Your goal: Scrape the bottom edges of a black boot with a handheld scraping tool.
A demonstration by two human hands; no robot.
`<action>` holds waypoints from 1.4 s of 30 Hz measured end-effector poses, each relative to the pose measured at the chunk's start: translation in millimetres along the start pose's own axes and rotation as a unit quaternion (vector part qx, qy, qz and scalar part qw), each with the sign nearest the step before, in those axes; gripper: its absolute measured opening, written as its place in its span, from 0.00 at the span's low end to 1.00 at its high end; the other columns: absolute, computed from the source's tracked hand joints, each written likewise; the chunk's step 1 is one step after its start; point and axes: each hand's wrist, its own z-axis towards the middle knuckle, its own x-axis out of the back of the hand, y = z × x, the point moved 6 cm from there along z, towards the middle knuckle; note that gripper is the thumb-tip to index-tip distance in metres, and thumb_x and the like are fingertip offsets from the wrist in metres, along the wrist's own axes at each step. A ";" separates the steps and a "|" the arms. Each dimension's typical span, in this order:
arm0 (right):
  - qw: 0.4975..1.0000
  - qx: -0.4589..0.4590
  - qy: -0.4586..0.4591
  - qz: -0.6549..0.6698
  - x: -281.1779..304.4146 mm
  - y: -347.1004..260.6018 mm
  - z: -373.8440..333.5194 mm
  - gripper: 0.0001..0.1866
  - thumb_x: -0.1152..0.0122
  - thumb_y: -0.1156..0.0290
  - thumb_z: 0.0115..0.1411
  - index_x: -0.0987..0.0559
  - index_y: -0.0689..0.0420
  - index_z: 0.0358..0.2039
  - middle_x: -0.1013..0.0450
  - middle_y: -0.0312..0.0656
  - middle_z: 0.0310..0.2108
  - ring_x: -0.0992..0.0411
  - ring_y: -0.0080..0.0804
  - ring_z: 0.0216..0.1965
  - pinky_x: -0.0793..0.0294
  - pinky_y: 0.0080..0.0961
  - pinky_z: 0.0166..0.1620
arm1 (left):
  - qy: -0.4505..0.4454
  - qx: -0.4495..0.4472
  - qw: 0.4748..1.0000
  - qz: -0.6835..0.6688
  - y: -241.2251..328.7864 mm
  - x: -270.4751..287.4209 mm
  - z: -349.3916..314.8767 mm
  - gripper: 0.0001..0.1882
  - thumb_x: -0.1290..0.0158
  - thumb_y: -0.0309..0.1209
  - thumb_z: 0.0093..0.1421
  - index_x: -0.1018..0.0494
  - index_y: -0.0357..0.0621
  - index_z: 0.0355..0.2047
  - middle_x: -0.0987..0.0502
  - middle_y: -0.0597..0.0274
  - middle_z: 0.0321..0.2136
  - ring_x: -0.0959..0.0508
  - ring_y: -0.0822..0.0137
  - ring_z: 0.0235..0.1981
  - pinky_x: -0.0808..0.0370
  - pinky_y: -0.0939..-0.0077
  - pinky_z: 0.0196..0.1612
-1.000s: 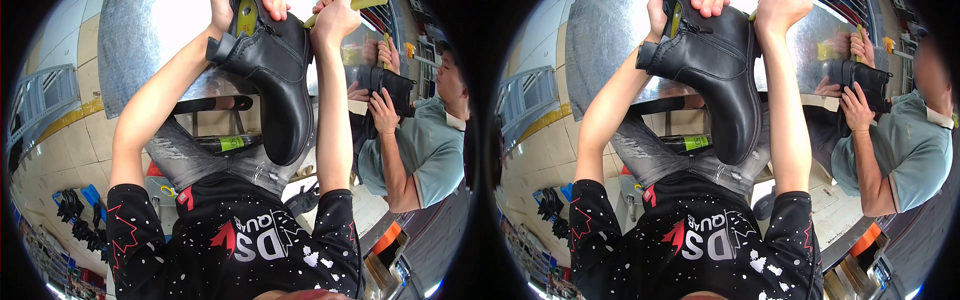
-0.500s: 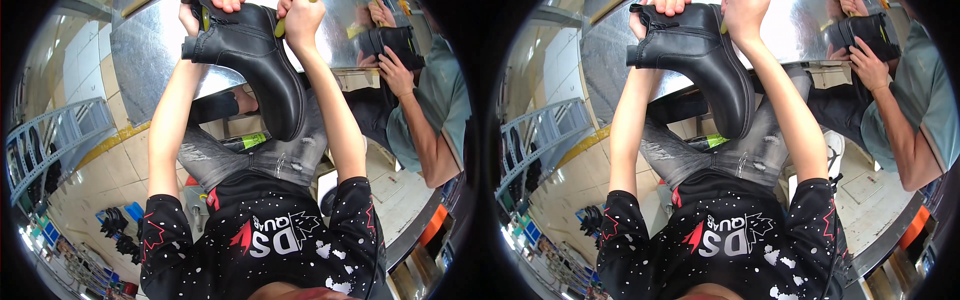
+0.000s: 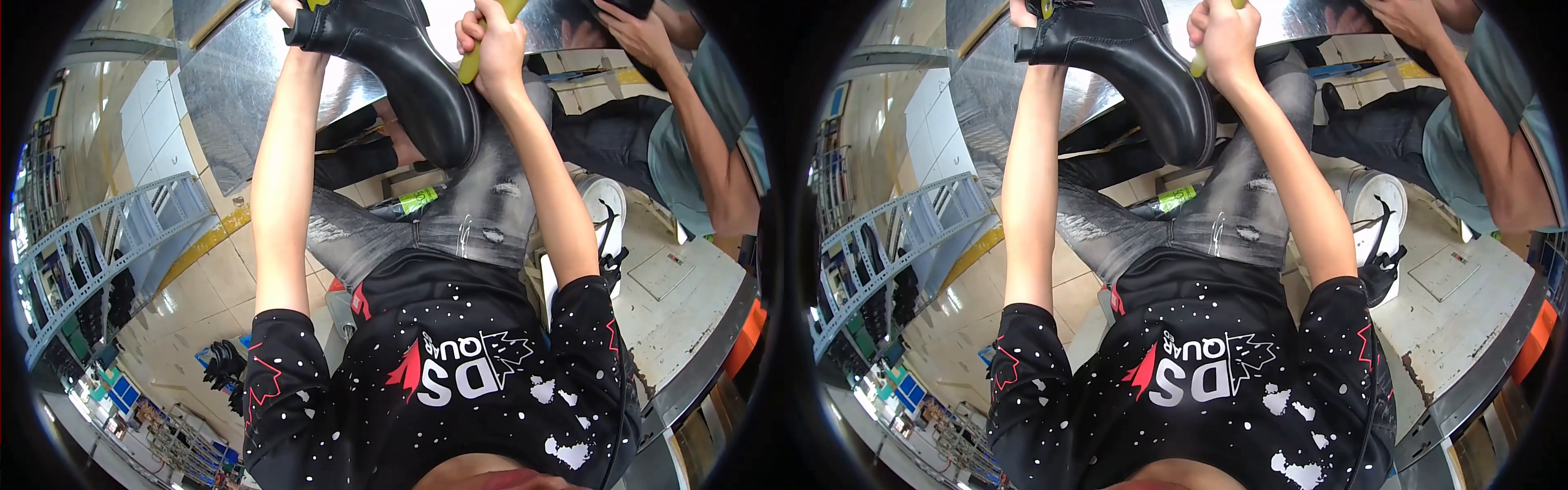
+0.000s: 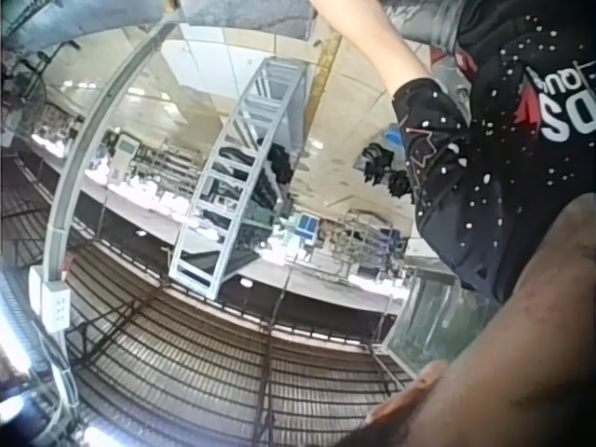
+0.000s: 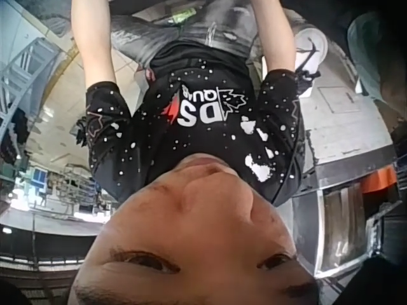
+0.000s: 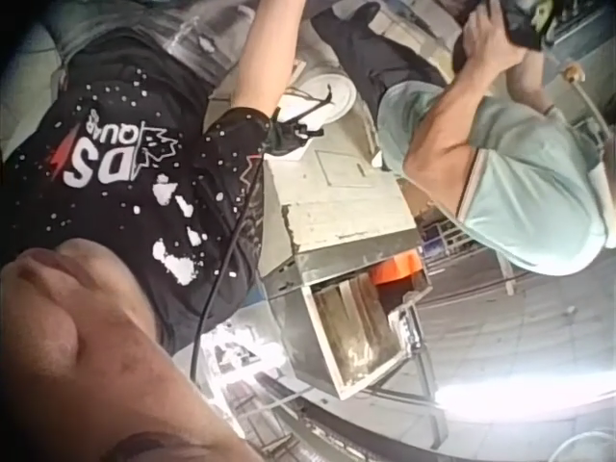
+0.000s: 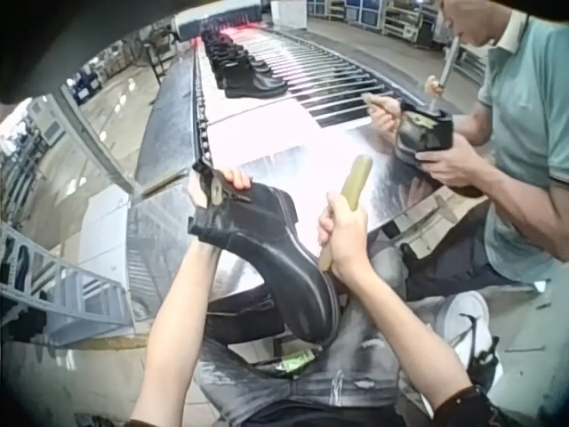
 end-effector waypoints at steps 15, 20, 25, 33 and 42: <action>0.998 0.002 -0.010 0.055 35.6 -5.4 -81.1 0.16 0.47 0.63 0.68 0.37 0.53 0.25 0.46 0.30 0.15 0.44 0.22 0.16 0.41 0.23 0.24 | 0.017 -0.044 0.998 0.030 7.2 -5.5 -1.4 0.33 0.66 0.53 0.71 0.29 0.38 0.22 0.27 0.51 0.19 0.26 0.55 0.25 0.26 0.58 0.40; 0.999 0.010 0.007 0.048 44.3 -2.1 -89.4 0.23 0.49 0.62 0.68 0.39 0.52 0.16 0.43 0.32 0.13 0.39 0.24 0.15 0.36 0.25 0.22 | 0.046 -0.088 0.995 0.031 11.7 -7.3 -4.3 0.30 0.64 0.50 0.71 0.30 0.39 0.22 0.26 0.53 0.19 0.25 0.55 0.23 0.24 0.57 0.36; 0.996 0.033 0.054 0.070 52.8 1.5 -94.4 0.21 0.48 0.62 0.67 0.36 0.54 0.17 0.40 0.34 0.14 0.37 0.25 0.17 0.35 0.25 0.24 | 0.067 -0.056 0.995 0.054 11.2 -3.7 -0.4 0.29 0.64 0.51 0.70 0.30 0.41 0.22 0.26 0.54 0.19 0.23 0.56 0.23 0.23 0.59 0.33; 0.986 0.084 0.102 0.097 66.4 14.9 -105.5 0.20 0.49 0.63 0.67 0.34 0.55 0.18 0.38 0.36 0.15 0.36 0.26 0.18 0.33 0.25 0.27 | 0.124 -0.086 0.977 0.151 15.2 -17.4 -4.0 0.28 0.68 0.48 0.71 0.30 0.38 0.27 0.25 0.53 0.21 0.23 0.56 0.21 0.22 0.64 0.29; 0.976 0.076 0.160 0.125 87.6 40.4 -104.3 0.18 0.50 0.63 0.68 0.34 0.55 0.22 0.37 0.36 0.17 0.35 0.27 0.21 0.31 0.27 0.30 | 0.098 0.003 0.990 0.104 -5.7 -64.0 -1.3 0.24 0.64 0.46 0.71 0.28 0.43 0.28 0.25 0.55 0.18 0.23 0.58 0.17 0.23 0.66 0.23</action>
